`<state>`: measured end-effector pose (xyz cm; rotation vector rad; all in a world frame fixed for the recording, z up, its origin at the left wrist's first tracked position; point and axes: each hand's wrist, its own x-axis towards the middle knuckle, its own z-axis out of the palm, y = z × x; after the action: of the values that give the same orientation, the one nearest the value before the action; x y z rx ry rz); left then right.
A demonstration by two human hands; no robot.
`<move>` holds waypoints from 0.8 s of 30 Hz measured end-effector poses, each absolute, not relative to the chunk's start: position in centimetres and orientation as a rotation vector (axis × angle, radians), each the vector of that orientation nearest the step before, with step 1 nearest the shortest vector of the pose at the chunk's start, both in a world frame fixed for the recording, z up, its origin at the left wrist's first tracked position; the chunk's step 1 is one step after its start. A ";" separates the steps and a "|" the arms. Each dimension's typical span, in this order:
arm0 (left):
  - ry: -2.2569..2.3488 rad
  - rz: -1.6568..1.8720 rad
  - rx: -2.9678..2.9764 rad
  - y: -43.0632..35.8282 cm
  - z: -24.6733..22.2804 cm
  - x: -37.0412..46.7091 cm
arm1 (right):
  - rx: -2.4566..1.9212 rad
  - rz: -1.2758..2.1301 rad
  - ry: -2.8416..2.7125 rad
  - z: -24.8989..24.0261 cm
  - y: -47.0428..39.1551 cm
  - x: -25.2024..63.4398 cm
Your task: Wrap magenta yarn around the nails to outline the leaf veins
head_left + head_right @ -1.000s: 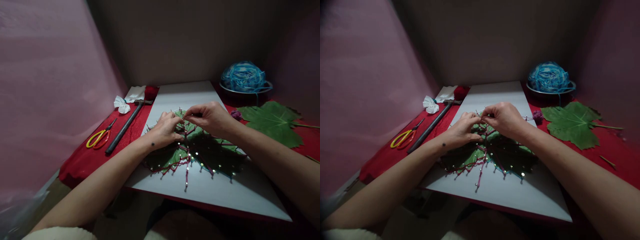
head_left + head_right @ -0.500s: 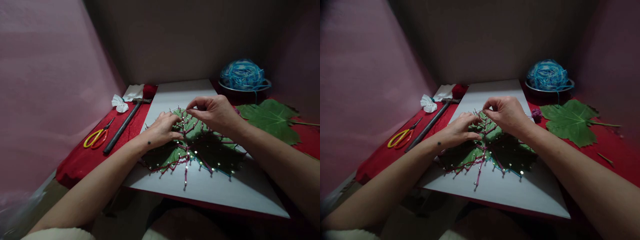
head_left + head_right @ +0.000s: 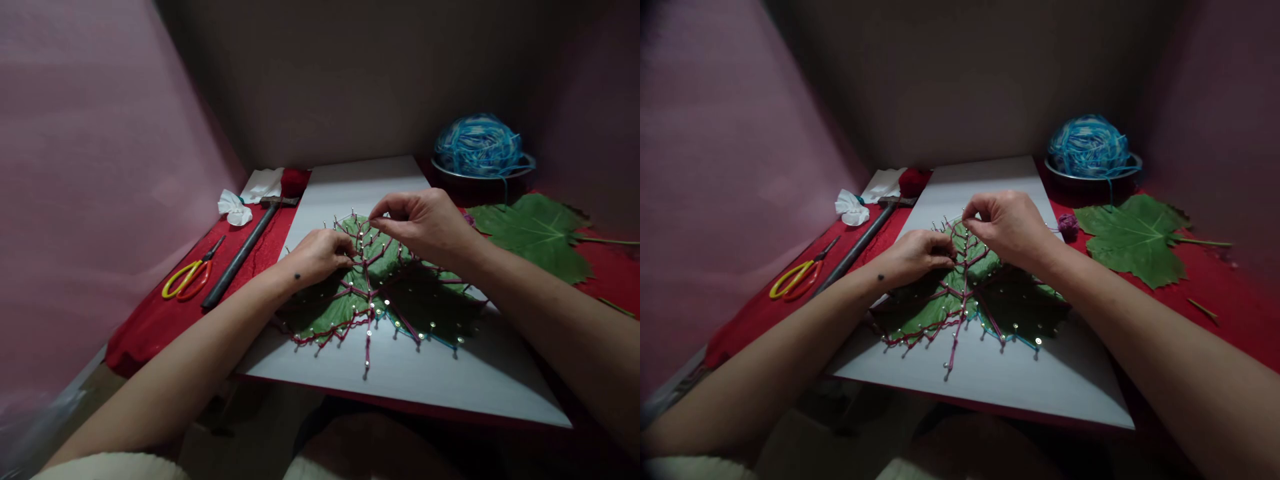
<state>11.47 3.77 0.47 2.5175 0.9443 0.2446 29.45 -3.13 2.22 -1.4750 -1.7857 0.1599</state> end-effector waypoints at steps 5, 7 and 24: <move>0.989 0.207 2.578 3.8 0.4 11.6 | -1.437 0.276 -1.841 2.2 -3.1 29.8; 0.993 0.178 2.607 3.8 0.5 11.6 | -1.385 0.459 -1.943 2.2 -3.0 30.0; 0.669 0.185 2.872 5.6 0.2 11.7 | -1.391 0.645 -2.097 2.5 -3.2 29.8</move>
<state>11.74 5.56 0.20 2.8720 0.6690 0.1853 29.76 -3.24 2.47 -1.3906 -2.0966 0.6446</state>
